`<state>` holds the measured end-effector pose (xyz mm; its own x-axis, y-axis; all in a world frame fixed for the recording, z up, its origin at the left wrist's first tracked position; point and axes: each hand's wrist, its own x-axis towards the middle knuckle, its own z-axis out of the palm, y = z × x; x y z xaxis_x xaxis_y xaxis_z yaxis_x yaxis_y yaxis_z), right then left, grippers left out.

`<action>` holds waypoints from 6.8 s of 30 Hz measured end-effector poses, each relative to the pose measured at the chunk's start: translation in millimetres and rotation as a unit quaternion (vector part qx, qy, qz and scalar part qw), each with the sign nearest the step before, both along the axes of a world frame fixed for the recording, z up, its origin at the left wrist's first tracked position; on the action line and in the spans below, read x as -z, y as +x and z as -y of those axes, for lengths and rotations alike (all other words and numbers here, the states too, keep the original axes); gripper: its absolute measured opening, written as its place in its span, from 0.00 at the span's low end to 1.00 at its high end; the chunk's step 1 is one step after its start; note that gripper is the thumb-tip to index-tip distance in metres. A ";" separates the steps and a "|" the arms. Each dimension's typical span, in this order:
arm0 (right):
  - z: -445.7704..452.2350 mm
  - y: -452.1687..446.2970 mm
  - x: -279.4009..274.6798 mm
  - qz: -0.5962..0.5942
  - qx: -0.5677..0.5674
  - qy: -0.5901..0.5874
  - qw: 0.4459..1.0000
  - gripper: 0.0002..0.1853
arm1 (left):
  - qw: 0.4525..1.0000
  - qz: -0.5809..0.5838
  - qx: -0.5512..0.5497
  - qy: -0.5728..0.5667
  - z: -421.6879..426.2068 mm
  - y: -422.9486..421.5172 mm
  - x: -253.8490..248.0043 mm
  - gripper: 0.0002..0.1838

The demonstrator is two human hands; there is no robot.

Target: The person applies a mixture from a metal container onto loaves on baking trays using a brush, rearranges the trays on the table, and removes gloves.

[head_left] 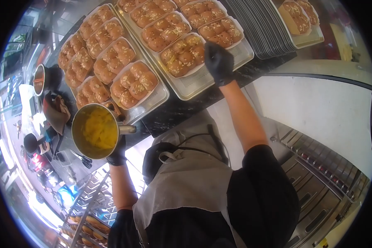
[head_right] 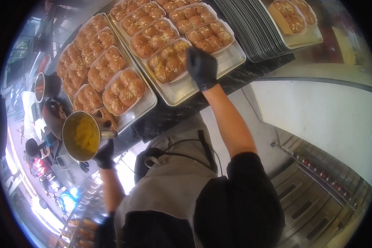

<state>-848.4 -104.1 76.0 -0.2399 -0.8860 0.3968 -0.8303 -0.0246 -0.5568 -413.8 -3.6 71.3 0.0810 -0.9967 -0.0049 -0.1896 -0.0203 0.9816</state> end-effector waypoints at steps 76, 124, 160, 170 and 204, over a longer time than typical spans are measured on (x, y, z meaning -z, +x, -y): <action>-46.7 -37.4 -26.7 -0.185 -0.304 0.005 0.935 0.08 | 0.729 -0.620 0.212 0.199 15.8 -70.7 -4.3 0.32; 325.7 -129.7 7.9 -0.079 -0.128 -0.089 0.985 0.11 | 0.705 -0.605 -0.326 0.173 129.0 -86.9 -34.3 0.33; 279.7 -127.0 6.7 -0.118 -0.086 -0.076 0.986 0.08 | 0.603 -0.778 0.002 0.174 152.5 -146.5 -71.0 0.32; 262.0 -136.1 15.7 0.363 -0.079 0.001 0.928 0.11 | 0.610 -0.773 -0.053 0.167 148.6 -162.6 -77.5 0.33; 35.2 -29.5 -138.5 0.098 -0.485 0.119 0.861 0.08 | 0.868 -0.468 0.069 0.150 66.5 -241.8 -46.1 0.44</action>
<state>-877.9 -139.3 214.5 0.6173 -0.7576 0.2121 -0.3728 -0.5191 -0.7691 -655.5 -70.1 117.4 -0.2185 -0.9392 -0.2648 0.6677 -0.3418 0.6613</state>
